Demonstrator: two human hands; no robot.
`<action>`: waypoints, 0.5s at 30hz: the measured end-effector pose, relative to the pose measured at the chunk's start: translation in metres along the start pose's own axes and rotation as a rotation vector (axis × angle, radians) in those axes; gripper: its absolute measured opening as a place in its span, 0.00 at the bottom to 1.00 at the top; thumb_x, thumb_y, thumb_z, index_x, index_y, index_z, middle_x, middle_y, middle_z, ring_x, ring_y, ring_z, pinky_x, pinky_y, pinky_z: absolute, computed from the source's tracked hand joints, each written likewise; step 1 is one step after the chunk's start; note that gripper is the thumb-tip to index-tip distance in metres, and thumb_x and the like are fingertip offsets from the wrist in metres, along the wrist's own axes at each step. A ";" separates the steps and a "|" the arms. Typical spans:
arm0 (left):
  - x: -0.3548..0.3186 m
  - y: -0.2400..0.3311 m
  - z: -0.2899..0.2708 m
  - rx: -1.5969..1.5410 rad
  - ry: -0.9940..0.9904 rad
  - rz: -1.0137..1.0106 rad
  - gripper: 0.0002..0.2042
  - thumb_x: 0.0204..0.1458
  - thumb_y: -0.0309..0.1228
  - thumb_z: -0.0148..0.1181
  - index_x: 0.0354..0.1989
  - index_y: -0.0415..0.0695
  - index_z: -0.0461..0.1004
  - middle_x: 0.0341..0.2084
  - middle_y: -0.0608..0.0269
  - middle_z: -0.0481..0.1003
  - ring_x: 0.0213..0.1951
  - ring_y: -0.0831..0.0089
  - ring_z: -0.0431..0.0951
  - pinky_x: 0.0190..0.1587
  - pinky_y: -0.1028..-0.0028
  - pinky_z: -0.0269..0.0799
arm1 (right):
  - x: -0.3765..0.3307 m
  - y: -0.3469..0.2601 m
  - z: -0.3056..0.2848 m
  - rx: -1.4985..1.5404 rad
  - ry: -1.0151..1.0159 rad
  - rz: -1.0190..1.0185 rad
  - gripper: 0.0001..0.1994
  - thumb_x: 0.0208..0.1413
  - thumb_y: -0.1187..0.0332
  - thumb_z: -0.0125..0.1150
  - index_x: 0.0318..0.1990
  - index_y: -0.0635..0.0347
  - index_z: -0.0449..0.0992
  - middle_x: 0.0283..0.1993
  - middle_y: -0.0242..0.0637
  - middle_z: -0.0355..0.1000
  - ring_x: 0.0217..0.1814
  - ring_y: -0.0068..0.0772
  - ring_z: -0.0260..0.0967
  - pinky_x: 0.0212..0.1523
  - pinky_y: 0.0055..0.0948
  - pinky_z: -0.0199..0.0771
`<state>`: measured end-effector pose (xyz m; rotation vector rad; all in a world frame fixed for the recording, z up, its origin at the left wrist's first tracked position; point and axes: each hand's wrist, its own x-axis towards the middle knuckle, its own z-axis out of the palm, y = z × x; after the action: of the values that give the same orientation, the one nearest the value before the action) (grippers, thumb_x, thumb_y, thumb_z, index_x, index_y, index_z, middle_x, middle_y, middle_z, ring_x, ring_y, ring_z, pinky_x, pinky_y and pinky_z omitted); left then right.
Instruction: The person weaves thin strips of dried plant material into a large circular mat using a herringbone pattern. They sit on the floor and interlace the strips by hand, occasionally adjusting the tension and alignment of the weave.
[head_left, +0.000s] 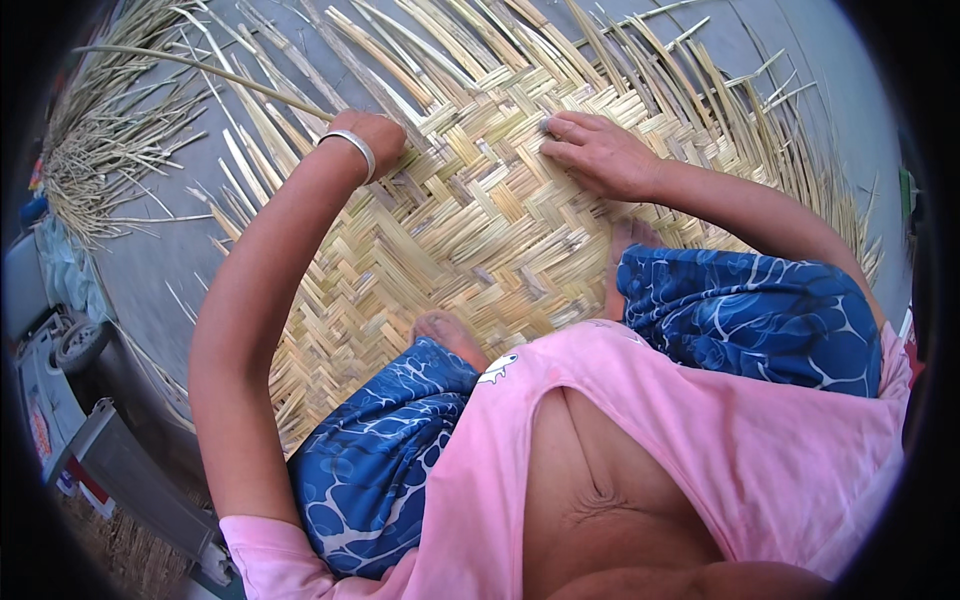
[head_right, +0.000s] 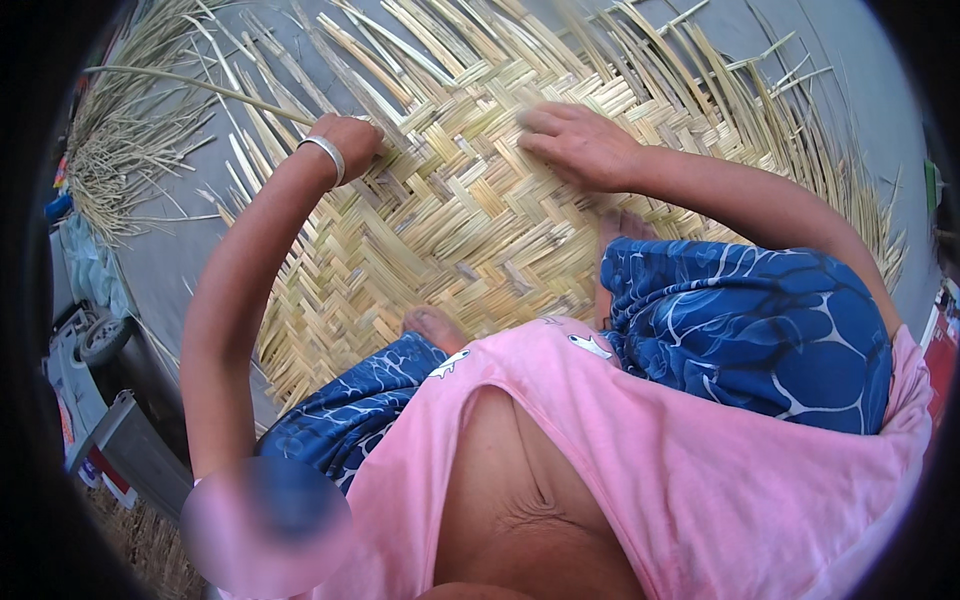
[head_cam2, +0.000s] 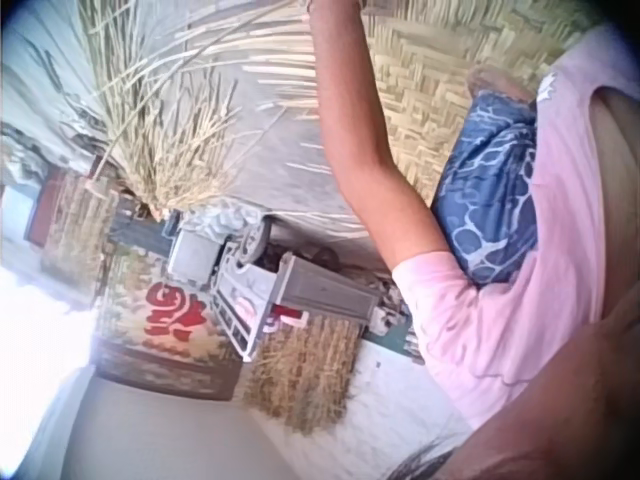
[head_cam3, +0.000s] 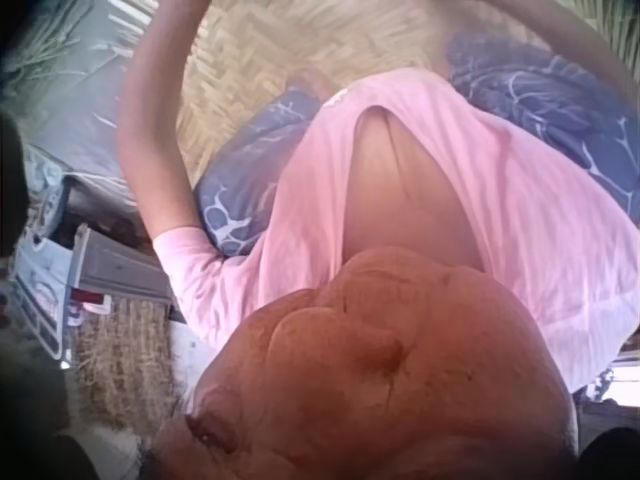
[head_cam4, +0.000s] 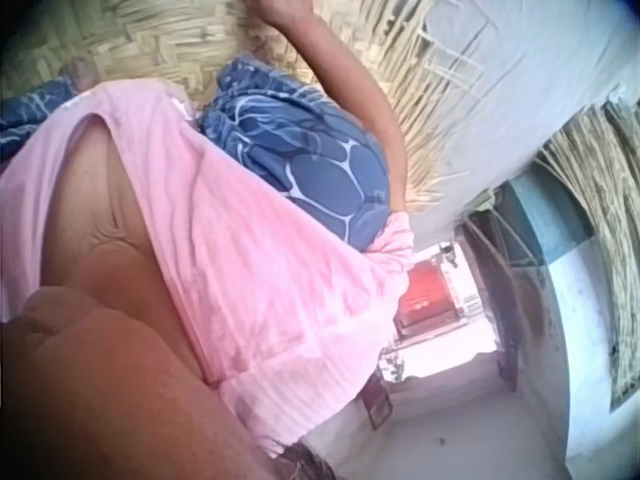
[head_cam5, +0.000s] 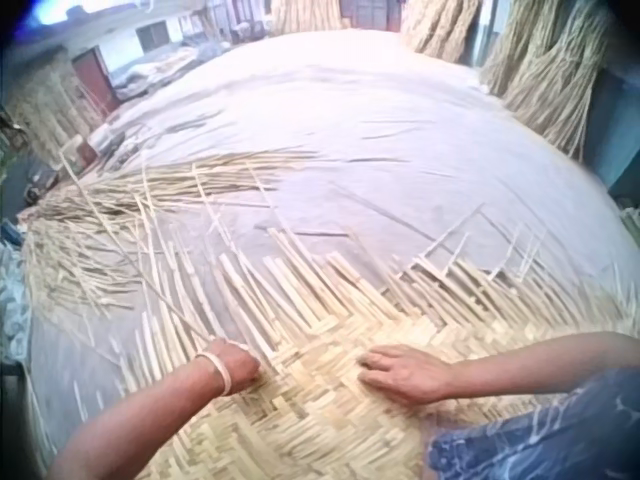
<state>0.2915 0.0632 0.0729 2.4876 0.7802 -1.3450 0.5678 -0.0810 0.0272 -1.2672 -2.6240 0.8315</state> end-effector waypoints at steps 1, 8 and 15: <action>0.000 0.001 0.001 0.031 0.031 0.031 0.08 0.48 0.31 0.50 0.30 0.46 0.77 0.29 0.55 0.77 0.38 0.59 0.77 0.40 0.64 0.71 | -0.001 0.002 0.001 -0.001 0.008 -0.011 0.19 0.45 0.72 0.56 0.49 0.59 0.67 0.57 0.44 0.60 0.63 0.45 0.54 0.59 0.39 0.57; 0.008 0.022 0.026 0.084 0.222 -0.056 0.09 0.47 0.28 0.47 0.25 0.45 0.76 0.26 0.55 0.77 0.34 0.59 0.78 0.34 0.62 0.72 | -0.007 0.008 0.006 -0.013 0.053 -0.027 0.19 0.45 0.71 0.57 0.48 0.58 0.68 0.56 0.42 0.62 0.61 0.43 0.57 0.58 0.38 0.59; 0.017 0.028 0.036 -0.138 0.214 -0.190 0.10 0.50 0.29 0.45 0.29 0.42 0.75 0.29 0.51 0.77 0.35 0.55 0.78 0.35 0.61 0.73 | -0.006 0.010 0.010 -0.021 0.090 -0.026 0.16 0.46 0.69 0.55 0.46 0.57 0.69 0.54 0.38 0.63 0.60 0.39 0.57 0.56 0.37 0.59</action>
<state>0.2881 0.0307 0.0369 2.5263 1.1401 -1.0482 0.5759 -0.0849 0.0147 -1.2429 -2.5797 0.7273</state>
